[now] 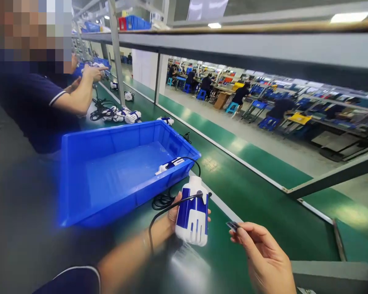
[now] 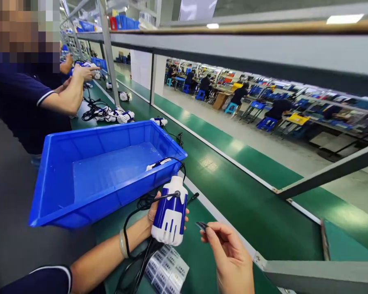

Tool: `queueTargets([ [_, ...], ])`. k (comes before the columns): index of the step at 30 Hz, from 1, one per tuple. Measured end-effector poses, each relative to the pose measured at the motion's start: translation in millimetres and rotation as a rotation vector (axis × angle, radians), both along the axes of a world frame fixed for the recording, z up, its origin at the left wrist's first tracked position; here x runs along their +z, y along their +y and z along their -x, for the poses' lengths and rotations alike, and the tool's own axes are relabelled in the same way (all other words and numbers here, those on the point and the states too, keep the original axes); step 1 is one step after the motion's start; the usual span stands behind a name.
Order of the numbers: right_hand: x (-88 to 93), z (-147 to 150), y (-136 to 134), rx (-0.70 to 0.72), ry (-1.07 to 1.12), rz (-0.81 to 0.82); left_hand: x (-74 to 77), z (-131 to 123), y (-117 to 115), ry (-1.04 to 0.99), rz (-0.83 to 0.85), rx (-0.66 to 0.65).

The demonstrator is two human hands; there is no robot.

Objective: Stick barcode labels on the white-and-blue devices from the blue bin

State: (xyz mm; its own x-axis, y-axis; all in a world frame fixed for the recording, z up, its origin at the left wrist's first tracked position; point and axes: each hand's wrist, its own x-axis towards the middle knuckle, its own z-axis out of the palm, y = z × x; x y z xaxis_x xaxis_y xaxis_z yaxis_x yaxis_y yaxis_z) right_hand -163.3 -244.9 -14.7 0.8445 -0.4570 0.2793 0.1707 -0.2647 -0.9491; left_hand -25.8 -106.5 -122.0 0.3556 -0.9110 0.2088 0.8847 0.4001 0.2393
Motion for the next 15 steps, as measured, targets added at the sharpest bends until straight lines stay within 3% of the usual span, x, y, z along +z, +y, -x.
queueTargets([
  [5, -1.0, 3, 21, 0.058, 0.164, 0.066, 5.1, 1, 7, -0.035, -0.105, -0.004],
  [10, 0.4, -1, 43, -0.01, 0.285, -0.035, 7.6, 5, 10, -0.084, -0.24, 0.031],
  [15, -2.3, -7, 63, -0.089, 0.246, -0.125, 5.9, 9, 7, -0.111, -0.264, 0.043],
])
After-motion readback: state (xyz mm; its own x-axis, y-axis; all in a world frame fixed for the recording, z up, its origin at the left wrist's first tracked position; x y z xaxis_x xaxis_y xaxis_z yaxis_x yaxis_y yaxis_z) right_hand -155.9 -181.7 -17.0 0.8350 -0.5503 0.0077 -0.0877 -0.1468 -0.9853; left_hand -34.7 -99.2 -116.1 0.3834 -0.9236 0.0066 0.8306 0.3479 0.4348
